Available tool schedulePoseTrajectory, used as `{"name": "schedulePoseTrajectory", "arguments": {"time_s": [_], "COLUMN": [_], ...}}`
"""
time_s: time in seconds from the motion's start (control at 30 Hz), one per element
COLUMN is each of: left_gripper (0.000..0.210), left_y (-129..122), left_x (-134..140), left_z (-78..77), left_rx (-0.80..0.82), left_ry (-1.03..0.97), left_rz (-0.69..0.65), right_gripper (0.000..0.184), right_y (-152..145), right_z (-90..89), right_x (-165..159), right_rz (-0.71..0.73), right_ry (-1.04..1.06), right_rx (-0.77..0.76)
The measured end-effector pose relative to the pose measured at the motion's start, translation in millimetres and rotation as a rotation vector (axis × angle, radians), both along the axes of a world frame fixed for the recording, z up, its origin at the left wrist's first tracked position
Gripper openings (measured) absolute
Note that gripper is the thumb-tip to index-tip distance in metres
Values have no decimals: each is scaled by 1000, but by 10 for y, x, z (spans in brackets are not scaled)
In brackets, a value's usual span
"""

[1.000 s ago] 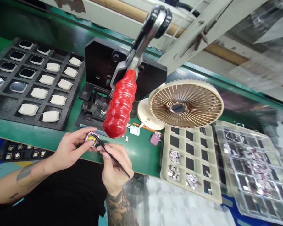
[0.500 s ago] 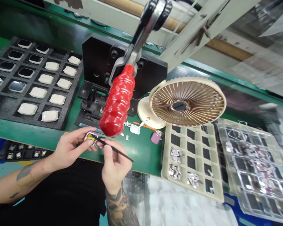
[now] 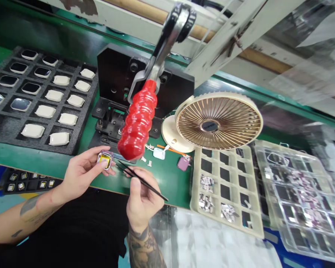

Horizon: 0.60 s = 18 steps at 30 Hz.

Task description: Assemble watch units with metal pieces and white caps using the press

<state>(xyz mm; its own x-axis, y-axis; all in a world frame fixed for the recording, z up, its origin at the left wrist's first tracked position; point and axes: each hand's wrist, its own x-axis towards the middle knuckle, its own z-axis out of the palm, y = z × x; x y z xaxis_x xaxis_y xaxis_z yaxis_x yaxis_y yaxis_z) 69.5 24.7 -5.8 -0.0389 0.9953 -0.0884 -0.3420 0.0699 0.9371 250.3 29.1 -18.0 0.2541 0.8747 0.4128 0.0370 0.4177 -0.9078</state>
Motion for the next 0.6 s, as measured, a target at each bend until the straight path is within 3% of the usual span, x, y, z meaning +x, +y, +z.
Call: {"name": "schedulePoseTrajectory", "arguments": {"time_s": [0.17, 0.3, 0.4, 0.5, 0.53, 0.57, 0.6], "left_gripper": [55, 50, 49, 55, 58, 59, 59], "left_y": [27, 79, 67, 27, 14, 3, -6], "left_x": [-55, -115, -149, -168, -170, -169, -165], "left_z": [12, 36, 56, 62, 59, 53, 42], "left_rx": [38, -108, -161, -145, -135, -123, -109], "left_ry": [-84, -163, -104, 16, 55, 92, 130], "left_rz": [-9, 27, 32, -15, -49, -89, -130], "right_gripper": [9, 8, 15, 22, 26, 32, 35], "right_y": [54, -21, -124, -216, -234, -240, -233], "right_z": [-20, 131, 387, 724, 826, 911, 969], "right_x": [-77, -21, 332, 982, 1223, 1451, 1651], "right_rz": [84, 135, 236, 314, 279, 145, -91], "right_ry": [67, 101, 116, 83, 30, -31, -123], "right_rx": [-61, -8, 0, 52, 83, 121, 111]}}
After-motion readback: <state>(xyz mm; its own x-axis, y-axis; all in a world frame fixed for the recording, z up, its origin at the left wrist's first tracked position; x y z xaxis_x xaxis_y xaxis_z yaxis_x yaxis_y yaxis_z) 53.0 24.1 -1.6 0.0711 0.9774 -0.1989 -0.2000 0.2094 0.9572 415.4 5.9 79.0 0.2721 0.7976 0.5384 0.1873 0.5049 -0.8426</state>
